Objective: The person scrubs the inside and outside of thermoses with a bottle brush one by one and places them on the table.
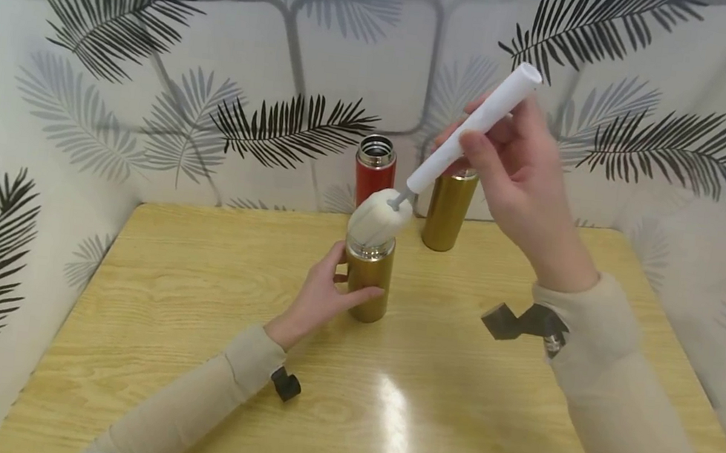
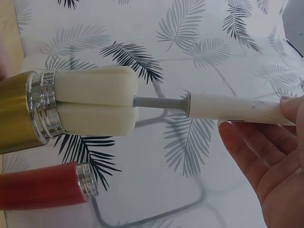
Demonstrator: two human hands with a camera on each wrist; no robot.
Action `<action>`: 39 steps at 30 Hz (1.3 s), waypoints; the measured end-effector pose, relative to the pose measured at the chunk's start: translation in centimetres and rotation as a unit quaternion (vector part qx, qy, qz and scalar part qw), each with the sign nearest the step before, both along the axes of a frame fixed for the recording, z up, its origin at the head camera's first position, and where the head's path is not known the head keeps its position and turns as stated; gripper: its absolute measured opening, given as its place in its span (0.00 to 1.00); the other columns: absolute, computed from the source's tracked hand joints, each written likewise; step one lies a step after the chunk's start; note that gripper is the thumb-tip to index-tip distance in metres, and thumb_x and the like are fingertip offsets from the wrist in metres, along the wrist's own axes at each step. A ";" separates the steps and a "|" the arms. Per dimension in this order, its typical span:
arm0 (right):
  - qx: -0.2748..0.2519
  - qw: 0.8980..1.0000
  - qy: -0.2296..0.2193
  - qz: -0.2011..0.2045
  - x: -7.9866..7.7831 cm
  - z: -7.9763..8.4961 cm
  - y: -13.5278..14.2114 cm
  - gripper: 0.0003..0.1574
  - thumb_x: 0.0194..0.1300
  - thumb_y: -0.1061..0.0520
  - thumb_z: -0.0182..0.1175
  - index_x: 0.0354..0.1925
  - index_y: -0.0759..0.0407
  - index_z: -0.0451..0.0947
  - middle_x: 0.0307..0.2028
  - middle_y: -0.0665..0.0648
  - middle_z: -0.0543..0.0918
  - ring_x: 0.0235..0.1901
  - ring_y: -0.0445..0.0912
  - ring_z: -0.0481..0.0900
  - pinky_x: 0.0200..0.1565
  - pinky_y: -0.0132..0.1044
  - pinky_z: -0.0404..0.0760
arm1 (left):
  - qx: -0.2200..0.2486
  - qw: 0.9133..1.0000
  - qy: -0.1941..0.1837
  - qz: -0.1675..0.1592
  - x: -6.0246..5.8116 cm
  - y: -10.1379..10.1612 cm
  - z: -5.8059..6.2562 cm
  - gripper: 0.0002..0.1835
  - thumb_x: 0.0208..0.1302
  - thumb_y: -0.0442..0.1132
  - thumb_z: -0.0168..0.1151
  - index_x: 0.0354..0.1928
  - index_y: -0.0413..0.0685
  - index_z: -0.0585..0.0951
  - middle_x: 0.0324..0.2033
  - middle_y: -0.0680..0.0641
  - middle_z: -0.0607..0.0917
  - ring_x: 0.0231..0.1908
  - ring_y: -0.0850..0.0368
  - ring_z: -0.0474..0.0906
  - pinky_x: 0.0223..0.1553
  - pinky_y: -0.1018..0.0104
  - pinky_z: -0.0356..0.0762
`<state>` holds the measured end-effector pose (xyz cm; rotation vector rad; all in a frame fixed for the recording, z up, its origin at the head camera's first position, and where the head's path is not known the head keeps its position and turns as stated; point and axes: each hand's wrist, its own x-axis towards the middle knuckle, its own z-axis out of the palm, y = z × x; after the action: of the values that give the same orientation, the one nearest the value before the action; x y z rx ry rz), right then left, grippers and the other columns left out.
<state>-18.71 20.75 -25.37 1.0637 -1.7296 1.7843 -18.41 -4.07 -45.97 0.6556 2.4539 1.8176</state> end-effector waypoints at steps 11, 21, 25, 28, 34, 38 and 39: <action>0.072 0.997 0.007 -0.040 -0.8 -0.2 -1.3 0.17 0.77 0.59 0.61 0.54 0.71 0.71 0.42 0.59 0.86 0.42 0.50 0.86 0.44 0.33 0.85 | 0.015 1.000 0.000 -0.002 0.1 0.2 0.0 0.40 0.61 0.40 0.79 0.71 0.46 0.68 0.65 0.46 0.78 0.61 0.50 0.75 0.58 0.48 0.81; 0.105 0.993 0.012 -0.042 -1.4 -1.0 -1.8 0.15 0.77 0.65 0.58 0.53 0.76 0.69 0.43 0.56 0.86 0.42 0.47 0.85 0.45 0.32 0.85 | 0.002 1.000 -0.005 0.004 0.2 0.2 0.2 0.40 0.61 0.41 0.79 0.72 0.47 0.68 0.65 0.46 0.78 0.61 0.50 0.75 0.58 0.50 0.81; 0.153 0.986 0.031 -0.058 -1.6 -1.4 -2.2 0.14 0.76 0.68 0.57 0.53 0.78 0.68 0.43 0.56 0.86 0.41 0.45 0.85 0.46 0.31 0.84 | 0.001 1.000 -0.005 0.005 0.1 0.2 0.3 0.41 0.61 0.41 0.78 0.72 0.47 0.67 0.65 0.46 0.77 0.62 0.50 0.75 0.57 0.49 0.81; 0.183 0.980 0.038 -0.061 -1.7 -1.7 -2.7 0.13 0.74 0.73 0.56 0.53 0.79 0.69 0.43 0.61 0.86 0.39 0.42 0.85 0.44 0.31 0.85 | -0.001 1.000 -0.001 0.006 0.1 0.2 0.3 0.41 0.62 0.41 0.78 0.73 0.46 0.67 0.66 0.46 0.77 0.62 0.49 0.75 0.57 0.48 0.81; 0.124 0.992 -0.005 0.000 -1.8 -1.6 -3.2 0.21 0.74 0.73 0.55 0.62 0.73 0.65 0.44 0.63 0.86 0.44 0.46 0.86 0.49 0.35 0.85 | -0.004 1.000 0.007 0.010 0.2 0.3 -0.2 0.41 0.61 0.40 0.78 0.72 0.44 0.67 0.65 0.45 0.77 0.62 0.48 0.75 0.57 0.48 0.81; 0.086 0.996 -0.001 0.017 -1.5 0.2 -2.9 0.35 0.77 0.62 0.59 0.75 0.64 0.58 0.46 0.59 0.88 0.47 0.51 0.87 0.54 0.37 0.84 | -0.005 1.000 0.016 0.013 0.2 0.5 -0.6 0.40 0.61 0.41 0.79 0.71 0.45 0.67 0.65 0.45 0.77 0.62 0.49 0.75 0.58 0.51 0.81; 0.097 0.995 0.011 0.002 -1.3 0.6 -2.9 0.35 0.77 0.63 0.59 0.75 0.65 0.60 0.46 0.58 0.88 0.46 0.50 0.87 0.52 0.36 0.84 | -0.004 1.000 0.016 0.014 0.2 0.5 -0.6 0.40 0.61 0.41 0.79 0.71 0.45 0.67 0.65 0.46 0.77 0.62 0.49 0.75 0.58 0.51 0.81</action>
<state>-20.05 17.87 -24.75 1.1602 -1.9195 1.6267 -18.21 -3.60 -46.57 0.6566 2.5012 1.8216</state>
